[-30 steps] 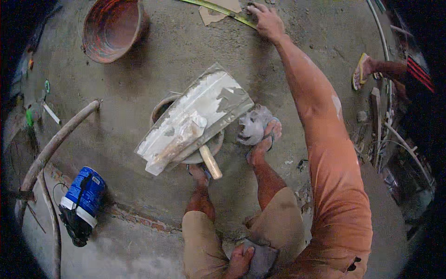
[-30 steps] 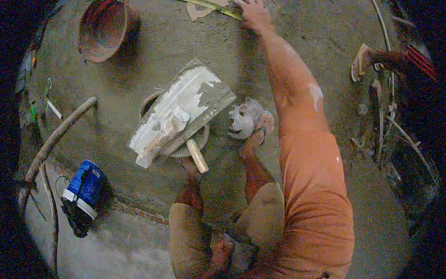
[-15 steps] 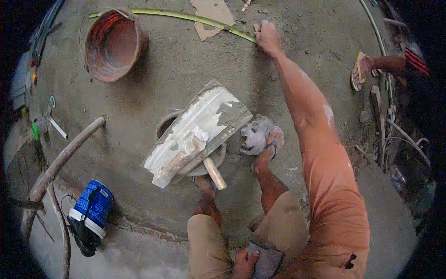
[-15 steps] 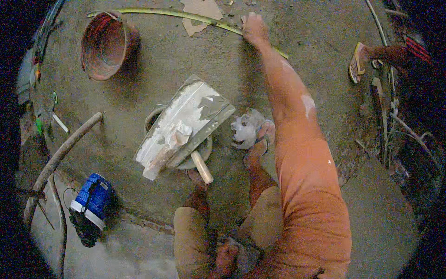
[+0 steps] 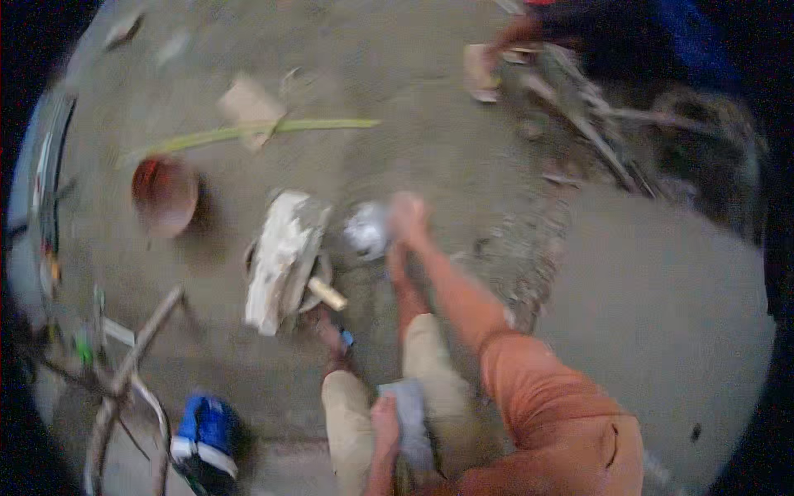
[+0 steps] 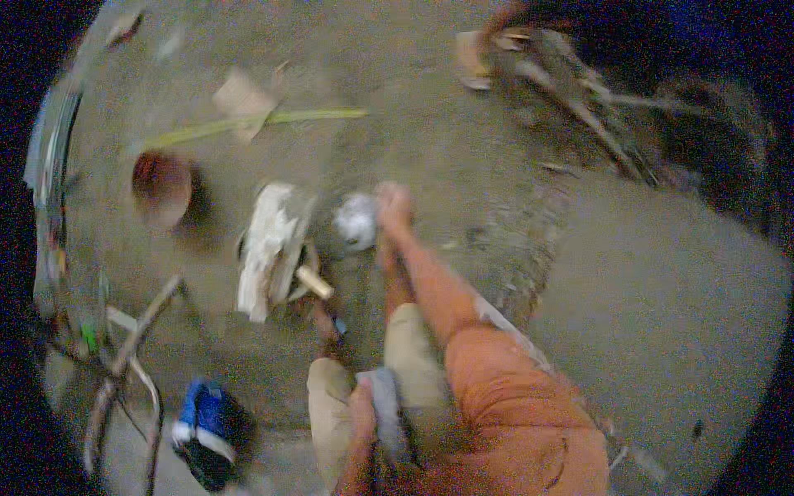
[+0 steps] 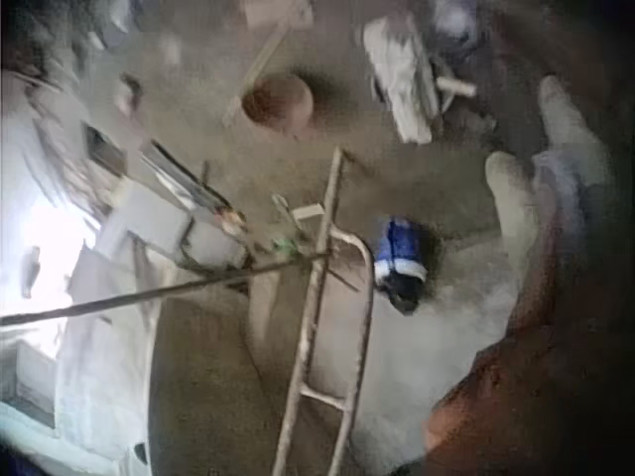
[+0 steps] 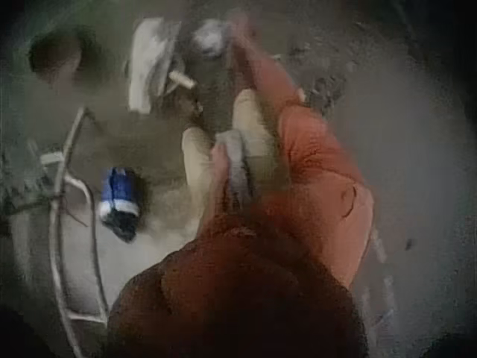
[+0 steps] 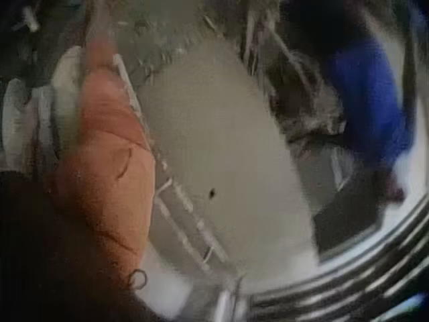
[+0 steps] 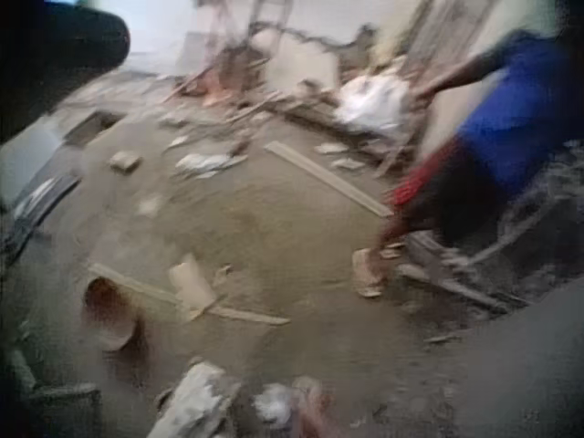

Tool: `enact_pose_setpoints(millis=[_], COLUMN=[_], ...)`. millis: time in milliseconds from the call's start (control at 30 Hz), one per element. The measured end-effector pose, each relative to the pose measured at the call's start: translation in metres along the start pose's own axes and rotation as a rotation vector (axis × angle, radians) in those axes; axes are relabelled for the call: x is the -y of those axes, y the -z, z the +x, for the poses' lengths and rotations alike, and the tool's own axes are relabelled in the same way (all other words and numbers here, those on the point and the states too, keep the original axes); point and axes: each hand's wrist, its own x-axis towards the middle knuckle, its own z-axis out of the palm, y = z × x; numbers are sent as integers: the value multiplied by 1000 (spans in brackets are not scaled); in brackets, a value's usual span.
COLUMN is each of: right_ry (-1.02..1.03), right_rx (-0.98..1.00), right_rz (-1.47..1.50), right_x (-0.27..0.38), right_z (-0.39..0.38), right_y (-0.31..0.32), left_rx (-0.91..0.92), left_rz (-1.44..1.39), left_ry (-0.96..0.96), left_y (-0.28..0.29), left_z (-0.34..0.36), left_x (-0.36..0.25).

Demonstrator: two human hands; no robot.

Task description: The person cleans and scrapes around an electrical box opening on a plastered wall using a small hand tool, then smooths the plaster along the corner of the wall with a trowel.

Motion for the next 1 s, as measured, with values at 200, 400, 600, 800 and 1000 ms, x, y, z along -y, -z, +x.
enact_pose_setpoints(millis=[200, 400, 600, 800, 1000], right_ry=[-503, -503, -655, -772, -826], right_rx=[-8, -234, -290, -612, -639], right_rz=[547, 445, 987, 973, 787], right_x=[-35, -16, 18, -27, -29], right_z=[-200, -363, -474, -609, -612], right_y=[198, 331, 404, 421, 508], left_rx=[323, 340, 359, 402, 397], left_rz=[5, -70, 147, 241, 527], left_ry=[-11, 59, -97, -71, -413], left_y=[53, 80, 78, 46, 4], left_z=[-37, -73, -84, -91, -89], left_x=[-30, -75, -90, -90, -87])
